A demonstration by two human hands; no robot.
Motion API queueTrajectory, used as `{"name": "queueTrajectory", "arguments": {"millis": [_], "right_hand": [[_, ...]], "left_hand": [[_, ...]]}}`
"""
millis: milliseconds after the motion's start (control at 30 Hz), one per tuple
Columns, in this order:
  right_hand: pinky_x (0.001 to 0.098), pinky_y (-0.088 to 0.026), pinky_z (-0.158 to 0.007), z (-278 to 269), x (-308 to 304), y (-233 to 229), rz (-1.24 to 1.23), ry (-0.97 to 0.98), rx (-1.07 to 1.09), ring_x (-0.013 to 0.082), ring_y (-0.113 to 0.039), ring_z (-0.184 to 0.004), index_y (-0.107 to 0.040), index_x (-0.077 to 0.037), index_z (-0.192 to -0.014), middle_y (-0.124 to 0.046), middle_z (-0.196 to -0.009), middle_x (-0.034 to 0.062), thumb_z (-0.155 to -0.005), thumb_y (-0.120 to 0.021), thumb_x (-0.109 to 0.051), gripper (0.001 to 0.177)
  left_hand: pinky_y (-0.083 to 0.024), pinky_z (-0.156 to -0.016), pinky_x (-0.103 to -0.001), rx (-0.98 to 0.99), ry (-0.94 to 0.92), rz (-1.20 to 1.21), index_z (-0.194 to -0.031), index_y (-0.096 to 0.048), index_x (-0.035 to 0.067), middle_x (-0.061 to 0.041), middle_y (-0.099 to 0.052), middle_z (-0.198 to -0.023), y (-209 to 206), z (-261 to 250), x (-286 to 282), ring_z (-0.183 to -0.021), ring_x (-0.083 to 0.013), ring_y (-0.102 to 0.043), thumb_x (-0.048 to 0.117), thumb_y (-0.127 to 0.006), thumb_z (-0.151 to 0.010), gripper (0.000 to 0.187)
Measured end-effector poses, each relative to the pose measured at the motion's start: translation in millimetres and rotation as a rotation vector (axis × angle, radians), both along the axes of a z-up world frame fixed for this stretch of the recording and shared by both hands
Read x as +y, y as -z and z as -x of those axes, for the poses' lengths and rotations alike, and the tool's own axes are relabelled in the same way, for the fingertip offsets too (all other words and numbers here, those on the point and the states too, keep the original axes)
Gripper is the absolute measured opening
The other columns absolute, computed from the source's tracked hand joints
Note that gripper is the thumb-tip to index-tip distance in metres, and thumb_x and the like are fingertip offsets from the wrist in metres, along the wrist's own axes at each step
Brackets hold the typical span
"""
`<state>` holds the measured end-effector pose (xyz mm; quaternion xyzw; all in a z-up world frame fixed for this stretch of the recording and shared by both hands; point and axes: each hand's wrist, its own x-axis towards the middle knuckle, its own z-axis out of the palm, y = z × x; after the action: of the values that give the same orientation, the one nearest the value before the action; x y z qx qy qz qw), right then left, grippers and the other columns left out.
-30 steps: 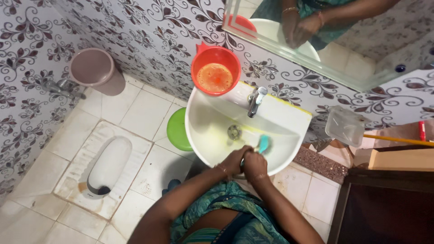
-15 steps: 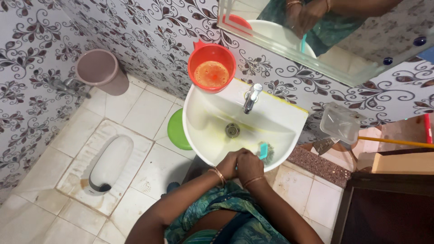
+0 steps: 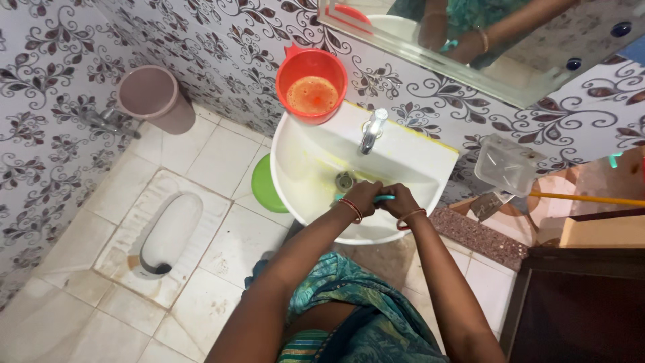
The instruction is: The person scrubs a white bathroom sink with a blue brush, repeatedly dipping the brush into a red bucket containing soapy water. The person scrubs the basin and faucet area throughout the clip.
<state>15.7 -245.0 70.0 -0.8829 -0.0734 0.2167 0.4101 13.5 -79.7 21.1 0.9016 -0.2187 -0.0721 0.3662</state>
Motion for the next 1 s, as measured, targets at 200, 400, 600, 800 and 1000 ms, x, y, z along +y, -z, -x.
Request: {"name": "queueTrajectory", "arguments": {"millis": [200, 400, 600, 800, 1000], "right_hand": [[0.0334, -0.064, -0.075, 28.8, -2.8, -41.5, -0.057, 0.0, 0.116, 0.0207, -0.079, -0.078, -0.081, 0.0, -0.092, -0.081, -0.083, 0.0137, -0.076, -0.073, -0.001, 0.017], [0.0457, -0.06, -0.08, 47.2, 18.0, -73.8, 0.566, -0.041, -0.326, 0.0391, -0.074, -0.085, -0.079, -0.005, -0.089, -0.075, -0.089, 0.0218, -0.077, -0.077, -0.008, 0.013], [0.0463, -0.058, -0.081, 44.8, 26.8, -28.3, 0.399, -0.095, -0.296, 0.0402, -0.072, -0.087, -0.079, -0.007, -0.095, -0.075, -0.09, 0.0204, -0.069, -0.08, -0.01, 0.026], [0.0344, -0.061, -0.075, 22.3, 51.6, 32.3, -0.184, -0.03, -0.188, 0.0222, -0.076, -0.083, -0.08, -0.006, -0.102, -0.08, -0.09, 0.0142, -0.077, -0.075, -0.006, 0.026], [0.0328, -0.062, -0.07, -3.9, 14.3, -29.0, -0.1, -0.082, 0.118, 0.0143, -0.075, -0.071, -0.08, -0.003, -0.096, -0.08, -0.08, 0.0097, -0.071, -0.074, -0.003, 0.026]], "left_hand": [[-0.056, -0.084, -0.048, 0.017, -0.007, -0.064, -0.098, -0.062, 0.005, -0.022, -0.072, -0.095, -20.8, 25.6, -6.9, -0.096, -0.0422, -0.069, 0.014, -0.084, -0.066, 0.04], [-0.058, -0.077, -0.048, 0.12, -0.307, 0.691, -0.112, -0.057, 0.006, -0.02, -0.071, -0.094, -30.3, 49.3, -51.9, -0.086, -0.0389, -0.072, 0.007, -0.069, -0.085, 0.03], [-0.053, -0.076, -0.051, -0.06, -0.268, 0.341, -0.102, -0.055, 0.003, -0.024, -0.073, -0.09, 12.4, 51.7, -18.7, -0.092, -0.0448, -0.068, 0.001, -0.072, -0.077, 0.031], [-0.058, -0.078, -0.047, -0.073, -0.228, -0.169, -0.101, -0.061, 0.002, -0.024, -0.071, -0.097, 17.1, 21.3, 39.4, -0.094, -0.0397, -0.071, 0.002, -0.074, -0.081, 0.024], [-0.058, -0.091, -0.042, 0.195, 0.007, -0.298, -0.092, -0.075, 0.002, -0.025, -0.073, -0.097, -17.8, -8.4, 1.8, -0.098, -0.0377, -0.072, 0.027, -0.088, -0.07, 0.037]]}}
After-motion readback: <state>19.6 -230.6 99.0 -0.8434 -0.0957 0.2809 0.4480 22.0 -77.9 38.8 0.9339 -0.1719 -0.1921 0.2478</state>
